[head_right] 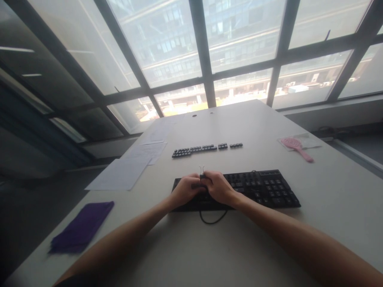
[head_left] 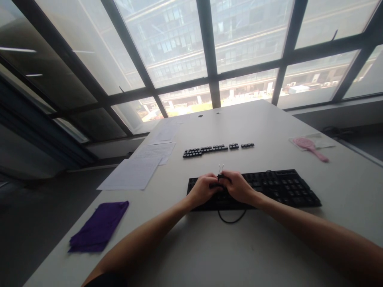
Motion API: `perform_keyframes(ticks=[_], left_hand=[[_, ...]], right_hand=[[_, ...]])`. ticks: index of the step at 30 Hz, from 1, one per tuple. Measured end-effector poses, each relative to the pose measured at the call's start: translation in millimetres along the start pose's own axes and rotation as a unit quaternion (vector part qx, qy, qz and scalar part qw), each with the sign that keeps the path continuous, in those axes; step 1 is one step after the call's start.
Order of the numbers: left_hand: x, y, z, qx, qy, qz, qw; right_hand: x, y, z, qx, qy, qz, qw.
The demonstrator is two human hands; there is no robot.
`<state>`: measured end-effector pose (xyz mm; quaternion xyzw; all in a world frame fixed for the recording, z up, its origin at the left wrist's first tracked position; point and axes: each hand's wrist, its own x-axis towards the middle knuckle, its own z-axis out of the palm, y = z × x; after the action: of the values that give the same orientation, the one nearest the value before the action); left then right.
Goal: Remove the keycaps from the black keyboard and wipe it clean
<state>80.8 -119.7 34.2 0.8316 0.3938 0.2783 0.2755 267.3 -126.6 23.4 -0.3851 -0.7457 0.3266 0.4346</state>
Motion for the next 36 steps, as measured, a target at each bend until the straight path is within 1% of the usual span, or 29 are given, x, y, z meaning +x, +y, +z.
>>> perform_keyframes(ticks=[4,8,11,15,18,21,24,26,28,30,32,34,36], left_hand=[[-2.5,-3.0,3.7,0.009,0.02,0.005,1.0],[-3.4,-1.6,3.7,-0.005,0.038,0.017,0.999],[-3.3,-0.7,3.8,-0.009,0.056,0.025,0.998],[-2.1,0.4,2.4,-0.017,0.081,0.033,0.996],[0.4,2.2,-2.6,-0.038,0.066,0.006,0.997],[3.8,2.7,-9.5,-0.081,0.03,-0.051,0.995],[6.6,1.3,-14.1,-0.142,0.012,-0.101,0.985],[7.8,0.6,-15.2,-0.167,0.007,-0.12,0.979],[8.8,0.7,-15.8,-0.167,0.006,-0.122,0.978],[10.1,0.8,-17.7,-0.156,0.009,-0.11,0.982],[12.3,-1.1,-22.2,-0.148,0.02,-0.106,0.983],[16.1,-7.1,-29.6,-0.136,0.049,-0.113,0.983],[21.5,-18.2,-38.9,-0.105,0.087,-0.115,0.984]], right_hand=[[-1.3,-0.9,-1.5,0.002,0.006,-0.023,1.0],[-0.6,-2.4,-3.1,0.022,0.02,-0.02,0.999],[0.5,-2.5,-3.4,0.029,0.031,-0.011,0.999],[1.9,-0.6,-3.5,0.053,0.061,0.025,0.996],[2.9,1.0,-3.8,0.096,0.067,0.033,0.993],[3.8,2.1,-4.2,0.157,0.073,0.029,0.984],[5.0,2.9,-4.8,0.205,0.085,0.033,0.974],[6.2,3.7,-5.3,0.217,0.101,0.035,0.97],[8.0,4.9,-5.9,0.219,0.129,0.041,0.966],[10.0,6.3,-6.4,0.217,0.16,0.053,0.962],[11.8,7.3,-6.5,0.217,0.175,0.063,0.958],[13.0,7.6,-6.1,0.223,0.173,0.067,0.957],[13.3,7.4,-5.3,0.234,0.164,0.069,0.956]])
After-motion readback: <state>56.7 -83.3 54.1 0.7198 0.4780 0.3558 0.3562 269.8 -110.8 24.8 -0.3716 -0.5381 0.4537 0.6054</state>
